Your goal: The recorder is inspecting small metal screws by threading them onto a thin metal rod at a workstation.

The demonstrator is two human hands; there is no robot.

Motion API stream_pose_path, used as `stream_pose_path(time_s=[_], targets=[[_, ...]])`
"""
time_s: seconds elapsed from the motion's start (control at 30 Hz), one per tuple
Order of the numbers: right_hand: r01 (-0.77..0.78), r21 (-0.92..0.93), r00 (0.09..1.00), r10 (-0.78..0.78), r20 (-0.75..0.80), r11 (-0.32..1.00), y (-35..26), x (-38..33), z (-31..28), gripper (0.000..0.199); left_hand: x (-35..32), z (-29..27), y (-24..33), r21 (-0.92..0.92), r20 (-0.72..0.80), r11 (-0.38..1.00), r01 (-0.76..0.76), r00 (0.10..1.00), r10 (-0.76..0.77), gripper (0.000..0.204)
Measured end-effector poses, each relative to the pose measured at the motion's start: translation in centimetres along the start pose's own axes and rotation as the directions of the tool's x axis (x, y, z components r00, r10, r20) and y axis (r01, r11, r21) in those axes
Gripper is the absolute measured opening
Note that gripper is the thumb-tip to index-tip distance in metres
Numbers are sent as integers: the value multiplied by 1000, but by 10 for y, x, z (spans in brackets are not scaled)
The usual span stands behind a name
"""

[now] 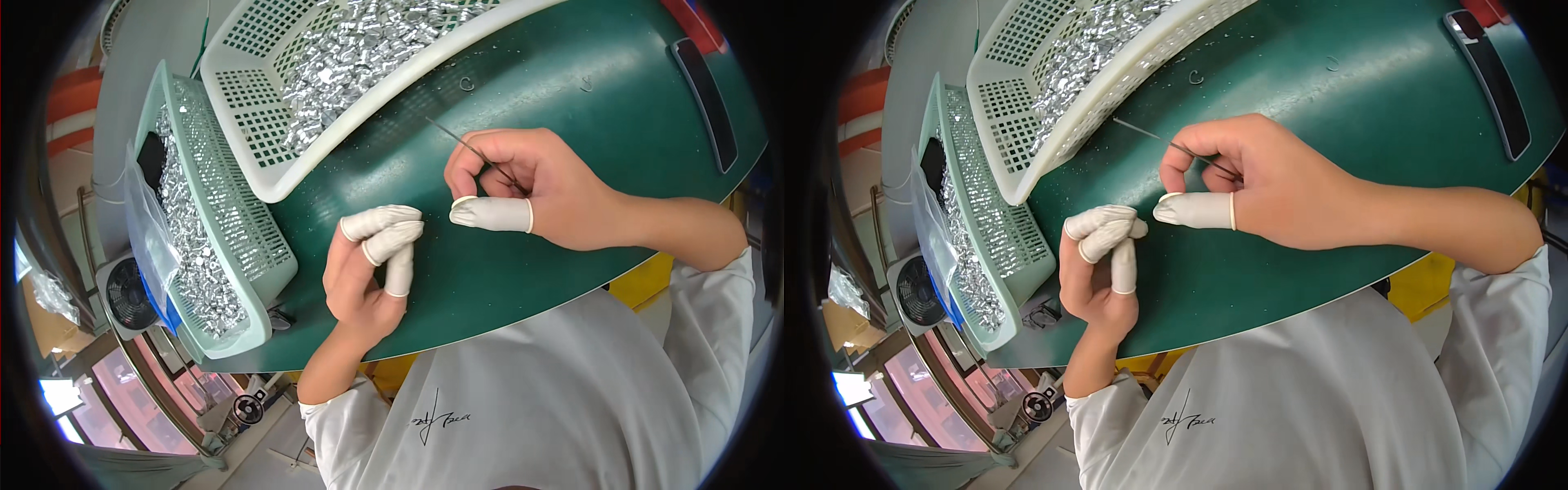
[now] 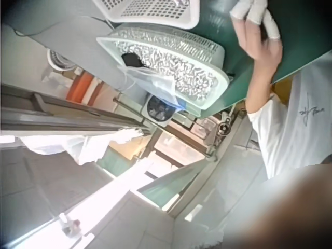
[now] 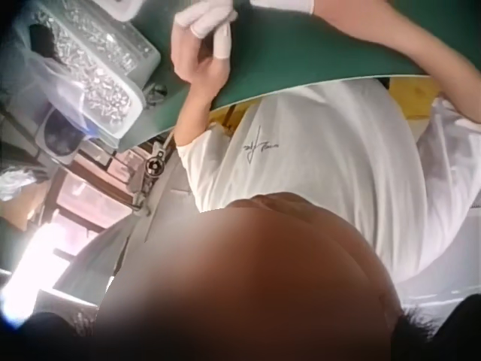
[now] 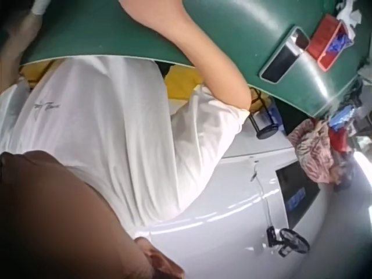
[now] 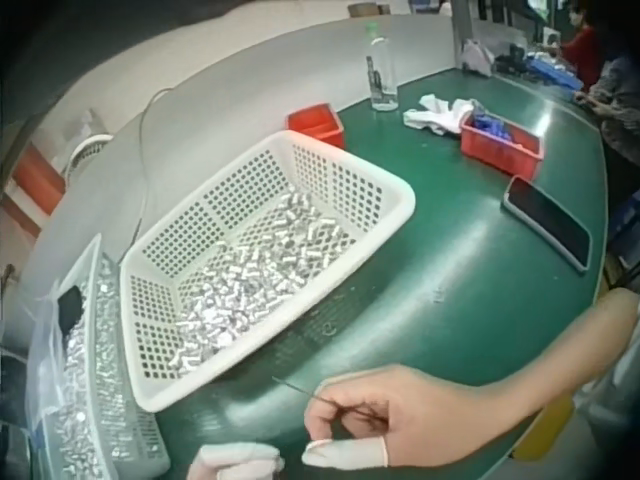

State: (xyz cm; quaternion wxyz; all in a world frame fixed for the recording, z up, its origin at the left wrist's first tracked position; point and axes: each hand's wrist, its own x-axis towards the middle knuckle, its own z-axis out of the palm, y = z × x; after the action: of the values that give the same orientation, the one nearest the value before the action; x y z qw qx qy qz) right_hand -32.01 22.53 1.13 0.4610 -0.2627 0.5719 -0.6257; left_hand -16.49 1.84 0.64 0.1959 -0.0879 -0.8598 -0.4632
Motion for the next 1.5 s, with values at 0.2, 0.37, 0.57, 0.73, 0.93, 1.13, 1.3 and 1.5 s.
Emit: stream_pose_path(time_s=[0.2,0.37,0.57,0.73,0.93,1.13,1.3,1.5], targets=[[-102,-112,988,114,107,988,-5,-7,22,15,-2,11,12,211,-39,972,-100,993,111,49],[-119,-66,989,124,85,991,-1,-6,27,17,-3,9,5,284,-83,909,-306,936,342,39],[-71,50,995,67,73,996,5,-3,26,22,-1,3,8,364,-49,884,-293,942,332,40],[-96,240,991,69,117,966,6,-5,28,37,2,7,7,398,-141,892,-214,947,290,38],[-40,96,979,20,203,995,0,-8,27,38,1,4,6,106,-116,993,-56,991,68,43],[162,-235,930,-68,362,958,-1,-12,33,31,-3,16,2,-150,61,982,-115,990,125,49],[184,-248,940,-96,327,951,-3,-10,30,38,5,1,13,-120,110,991,57,993,-43,57],[188,-330,962,-106,253,925,-2,-7,20,42,-1,-7,3,-207,-9,964,169,985,-175,46]])
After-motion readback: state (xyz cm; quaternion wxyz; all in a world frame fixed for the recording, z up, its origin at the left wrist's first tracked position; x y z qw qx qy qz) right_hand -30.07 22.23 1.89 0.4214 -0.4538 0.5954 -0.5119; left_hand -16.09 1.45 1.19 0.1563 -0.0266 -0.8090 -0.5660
